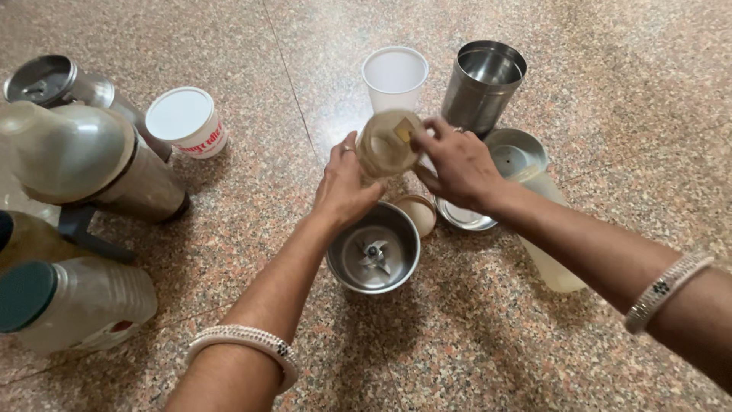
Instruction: The person sits on the floor and handles several household containers. They open a plastic jar, remove its lid, and place the lid aside. They then pick up a metal blender jar, remove its lid, and set it down. The person continues to open and close various containers, including plastic and metal jars, and arranges them on the floor.
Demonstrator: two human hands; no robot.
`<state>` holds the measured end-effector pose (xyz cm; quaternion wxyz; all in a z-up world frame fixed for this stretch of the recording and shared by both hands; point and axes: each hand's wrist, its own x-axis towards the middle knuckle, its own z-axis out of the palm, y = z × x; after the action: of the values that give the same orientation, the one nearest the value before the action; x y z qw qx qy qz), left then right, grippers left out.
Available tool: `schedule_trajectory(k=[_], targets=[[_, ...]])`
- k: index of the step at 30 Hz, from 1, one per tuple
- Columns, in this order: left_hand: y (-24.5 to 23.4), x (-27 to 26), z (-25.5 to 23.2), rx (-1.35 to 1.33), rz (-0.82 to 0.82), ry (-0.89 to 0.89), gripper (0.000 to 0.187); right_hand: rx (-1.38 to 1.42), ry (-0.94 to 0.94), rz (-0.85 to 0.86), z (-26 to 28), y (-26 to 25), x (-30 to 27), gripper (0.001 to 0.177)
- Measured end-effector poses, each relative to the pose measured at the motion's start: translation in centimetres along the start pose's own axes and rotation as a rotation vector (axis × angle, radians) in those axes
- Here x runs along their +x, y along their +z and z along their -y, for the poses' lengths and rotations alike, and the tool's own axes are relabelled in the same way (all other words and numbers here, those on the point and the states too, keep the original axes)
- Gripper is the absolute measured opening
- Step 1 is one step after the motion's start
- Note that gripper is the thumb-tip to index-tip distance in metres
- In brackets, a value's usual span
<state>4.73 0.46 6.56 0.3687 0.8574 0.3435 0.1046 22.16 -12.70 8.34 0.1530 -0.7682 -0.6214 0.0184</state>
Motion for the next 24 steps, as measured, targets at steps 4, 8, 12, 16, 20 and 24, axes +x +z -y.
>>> schedule_trajectory(k=[4,8,12,16,20,24], targets=[[0.1,-1.2,0.1,0.101,0.151,-0.026,0.096,-0.127,-0.293,-0.145,-0.5,0.4,-2.0,0.035],[-0.2,-1.1,0.2,0.095,0.079,0.069,0.104,-0.087,-0.219,-0.085,-0.5,0.4,-1.6,0.033],[-0.5,-0.4,0.2,-0.008,-0.024,0.099,0.117,-0.031,-0.085,-0.128,0.5,0.6,0.3,0.035],[-0.3,0.0,0.7,-0.026,-0.054,0.062,0.116,0.017,0.023,-0.125,1.7,0.8,2.1,0.039],[0.0,0.3,1.0,-0.002,-0.097,0.096,0.119,0.084,-0.025,-0.17,2.0,0.0,3.4,0.046],[0.3,0.0,0.9,-0.018,-0.13,0.12,0.118,0.045,0.055,-0.069,1.9,-0.3,3.1,0.052]])
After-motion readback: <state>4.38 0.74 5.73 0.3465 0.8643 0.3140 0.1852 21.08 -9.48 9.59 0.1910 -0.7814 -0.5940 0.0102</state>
